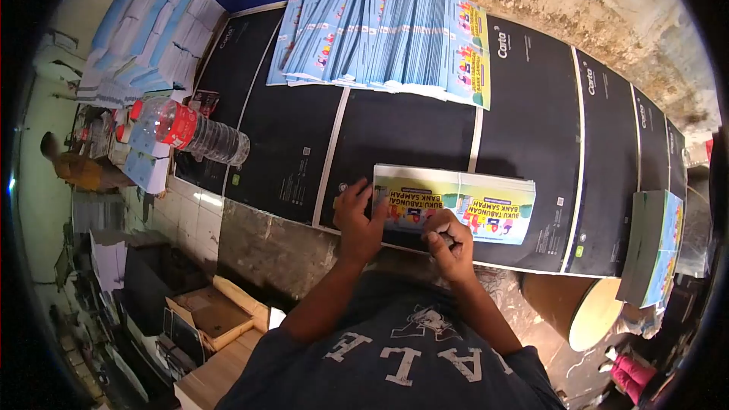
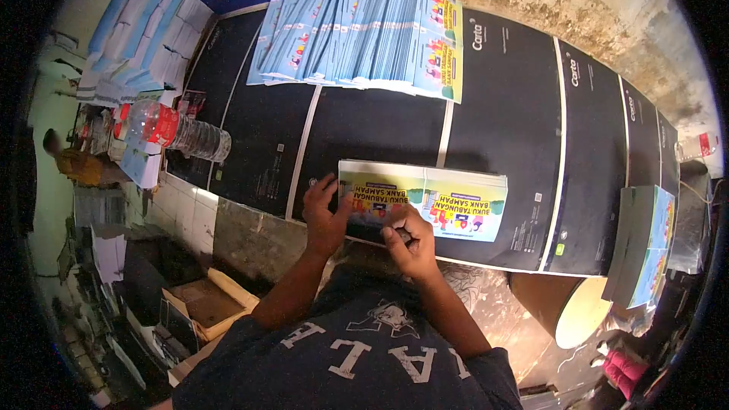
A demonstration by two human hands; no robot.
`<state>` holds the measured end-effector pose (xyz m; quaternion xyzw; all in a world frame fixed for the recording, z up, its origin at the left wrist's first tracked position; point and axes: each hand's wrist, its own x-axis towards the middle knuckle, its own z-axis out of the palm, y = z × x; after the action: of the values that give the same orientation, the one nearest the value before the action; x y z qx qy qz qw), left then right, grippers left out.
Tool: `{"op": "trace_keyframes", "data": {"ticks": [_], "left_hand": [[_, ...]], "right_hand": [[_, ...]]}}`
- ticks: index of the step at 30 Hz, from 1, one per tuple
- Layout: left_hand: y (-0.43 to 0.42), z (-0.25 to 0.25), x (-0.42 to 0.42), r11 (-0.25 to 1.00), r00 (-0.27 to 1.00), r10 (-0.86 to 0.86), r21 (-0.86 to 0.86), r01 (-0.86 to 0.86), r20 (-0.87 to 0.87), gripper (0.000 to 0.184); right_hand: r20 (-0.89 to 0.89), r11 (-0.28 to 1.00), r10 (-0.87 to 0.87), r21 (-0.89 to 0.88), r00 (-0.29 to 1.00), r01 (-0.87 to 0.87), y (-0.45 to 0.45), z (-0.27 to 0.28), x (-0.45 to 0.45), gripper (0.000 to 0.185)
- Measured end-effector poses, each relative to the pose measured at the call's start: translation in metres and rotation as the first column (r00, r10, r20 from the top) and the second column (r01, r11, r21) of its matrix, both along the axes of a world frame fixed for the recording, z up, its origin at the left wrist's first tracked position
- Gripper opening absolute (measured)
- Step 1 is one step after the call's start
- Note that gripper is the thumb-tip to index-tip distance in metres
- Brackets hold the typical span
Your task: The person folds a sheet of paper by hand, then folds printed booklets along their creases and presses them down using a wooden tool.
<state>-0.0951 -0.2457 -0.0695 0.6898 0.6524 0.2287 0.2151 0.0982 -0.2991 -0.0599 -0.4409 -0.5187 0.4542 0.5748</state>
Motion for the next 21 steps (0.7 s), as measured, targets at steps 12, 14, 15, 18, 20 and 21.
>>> {"op": "trace_keyframes", "data": {"ticks": [12,14,15,18,20,21], "left_hand": [[0.029,0.01,-0.013,0.832,0.892,-0.358,0.339,0.439,-0.277,0.02],[0.026,0.004,-0.012,0.752,0.907,-0.394,0.515,0.411,-0.148,0.013],[0.036,0.006,-0.011,0.892,0.939,-0.339,0.298,0.341,-0.059,0.011],[0.057,0.025,-0.007,0.965,0.968,-0.169,-0.169,0.2,0.185,0.01],[0.055,0.019,-0.009,0.911,0.942,-0.05,-0.372,0.18,0.332,0.011],[0.042,0.005,-0.017,0.958,0.929,-0.283,0.015,0.288,0.237,0.016]], "right_hand": [[-0.187,0.979,-0.03,-0.205,0.982,-0.009,0.003,0.015,-0.003,0.017],[-0.174,0.994,-0.039,-0.109,0.984,0.02,0.002,0.005,-0.006,0.017],[-0.141,0.998,-0.029,-0.062,0.99,0.021,0.005,0.003,-0.005,0.017],[-0.175,0.996,-0.008,-0.092,0.984,-0.008,0.001,0.001,-0.002,0.018],[-0.24,0.988,-0.01,-0.151,0.971,-0.027,0.002,0.0,0.0,0.019],[-0.163,0.995,0.023,-0.095,0.986,-0.039,0.002,-0.002,0.001,0.019]]}}
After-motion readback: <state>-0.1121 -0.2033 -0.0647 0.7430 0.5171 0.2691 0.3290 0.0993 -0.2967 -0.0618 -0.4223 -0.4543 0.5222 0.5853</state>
